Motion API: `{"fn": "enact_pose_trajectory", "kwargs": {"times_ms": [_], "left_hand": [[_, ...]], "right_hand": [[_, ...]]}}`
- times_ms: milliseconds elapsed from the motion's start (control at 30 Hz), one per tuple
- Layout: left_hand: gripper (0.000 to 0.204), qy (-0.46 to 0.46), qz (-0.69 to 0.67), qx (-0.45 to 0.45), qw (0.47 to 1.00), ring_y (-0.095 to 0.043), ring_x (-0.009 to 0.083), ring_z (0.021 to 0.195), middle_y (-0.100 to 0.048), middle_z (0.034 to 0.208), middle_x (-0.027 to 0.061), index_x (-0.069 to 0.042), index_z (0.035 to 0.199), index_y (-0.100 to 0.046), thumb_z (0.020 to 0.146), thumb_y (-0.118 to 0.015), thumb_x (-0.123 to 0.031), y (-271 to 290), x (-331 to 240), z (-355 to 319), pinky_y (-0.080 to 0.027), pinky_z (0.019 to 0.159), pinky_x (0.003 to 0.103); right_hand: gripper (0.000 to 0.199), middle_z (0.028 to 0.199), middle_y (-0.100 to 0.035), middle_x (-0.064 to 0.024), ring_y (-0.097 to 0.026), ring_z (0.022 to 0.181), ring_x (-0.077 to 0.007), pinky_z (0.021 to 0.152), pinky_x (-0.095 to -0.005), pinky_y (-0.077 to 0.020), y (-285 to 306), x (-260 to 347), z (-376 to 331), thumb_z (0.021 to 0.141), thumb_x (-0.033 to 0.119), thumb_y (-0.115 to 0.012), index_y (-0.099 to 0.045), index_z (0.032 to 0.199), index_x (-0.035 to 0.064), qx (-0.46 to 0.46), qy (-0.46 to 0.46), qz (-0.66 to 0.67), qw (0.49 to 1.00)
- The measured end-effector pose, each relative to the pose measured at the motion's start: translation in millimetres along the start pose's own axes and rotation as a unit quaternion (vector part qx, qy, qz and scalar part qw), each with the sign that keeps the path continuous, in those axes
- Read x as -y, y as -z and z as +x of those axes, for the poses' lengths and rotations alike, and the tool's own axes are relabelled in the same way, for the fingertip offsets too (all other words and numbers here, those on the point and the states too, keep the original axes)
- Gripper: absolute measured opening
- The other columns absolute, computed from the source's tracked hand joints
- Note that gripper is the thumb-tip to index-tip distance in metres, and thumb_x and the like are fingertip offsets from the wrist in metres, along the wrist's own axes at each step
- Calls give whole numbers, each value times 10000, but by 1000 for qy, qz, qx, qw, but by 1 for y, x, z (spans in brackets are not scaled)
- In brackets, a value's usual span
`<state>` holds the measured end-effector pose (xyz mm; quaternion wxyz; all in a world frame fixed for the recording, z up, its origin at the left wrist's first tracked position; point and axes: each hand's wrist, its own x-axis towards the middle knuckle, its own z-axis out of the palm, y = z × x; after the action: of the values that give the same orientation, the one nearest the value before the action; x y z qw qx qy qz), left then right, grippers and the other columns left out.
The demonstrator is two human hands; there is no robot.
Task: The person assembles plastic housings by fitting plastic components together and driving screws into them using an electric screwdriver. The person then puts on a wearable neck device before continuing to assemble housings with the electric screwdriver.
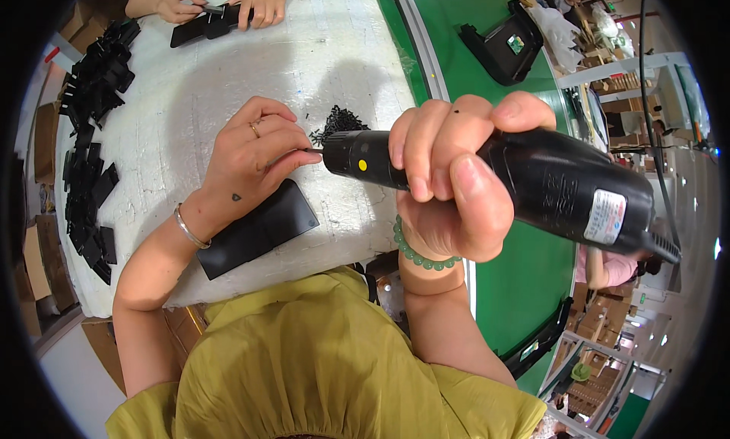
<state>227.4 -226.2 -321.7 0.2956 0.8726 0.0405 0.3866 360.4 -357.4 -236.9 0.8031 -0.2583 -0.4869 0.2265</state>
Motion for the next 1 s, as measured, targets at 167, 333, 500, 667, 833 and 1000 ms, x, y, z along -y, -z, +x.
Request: {"fn": "enact_pose_trajectory", "kwargs": {"times_ms": [167,333,500,667,833,1000], "left_hand": [[183,-117,105,30,987,-561,233,900,-581,741,23,-73,709,-572,679,-719,-178,6,-7,-2,-453,757,346],[185,-61,79,54,994,-571,250,915,-593,788,41,-62,779,-586,684,-713,-156,17,-20,-14,-458,777,359],[357,100,71,-3,992,-587,291,908,-605,876,89,-40,1075,-600,744,-691,-137,33,-28,-25,-470,768,372],[460,322,35,159,932,-580,290,790,-593,894,135,-31,1224,-502,817,-658,-178,72,-24,-71,-461,725,335],[416,264,70,138,952,-556,298,752,-572,791,108,-78,1070,-550,754,-700,-303,56,-35,-96,-447,659,381],[350,277,42,146,949,-559,302,763,-577,797,104,-74,1017,-545,777,-674,-295,55,-36,-104,-447,662,381]], "right_hand": [[384,553,-438,-5,-438,475,-136,517,-294,-401,-12,8,-3,770,8,-557,-381,1098,101,68,-30,-28,997],[309,584,-457,50,-445,483,-73,509,-231,-367,-21,13,-4,752,60,-564,-412,1015,111,130,-41,-44,990],[323,589,-461,52,-445,481,-66,506,-215,-363,-29,3,-16,753,64,-566,-416,1035,114,103,-51,-58,992],[318,564,-486,67,-481,473,-48,478,-174,-398,-46,3,-37,750,71,-634,-434,983,153,97,-113,-51,988],[336,548,-487,60,-455,405,-71,414,-213,-403,-59,-9,-55,757,101,-693,-417,938,164,176,-149,-53,972],[351,545,-478,56,-461,410,-84,413,-228,-405,-66,-10,-59,757,113,-695,-405,944,175,163,-179,-66,968]]}}
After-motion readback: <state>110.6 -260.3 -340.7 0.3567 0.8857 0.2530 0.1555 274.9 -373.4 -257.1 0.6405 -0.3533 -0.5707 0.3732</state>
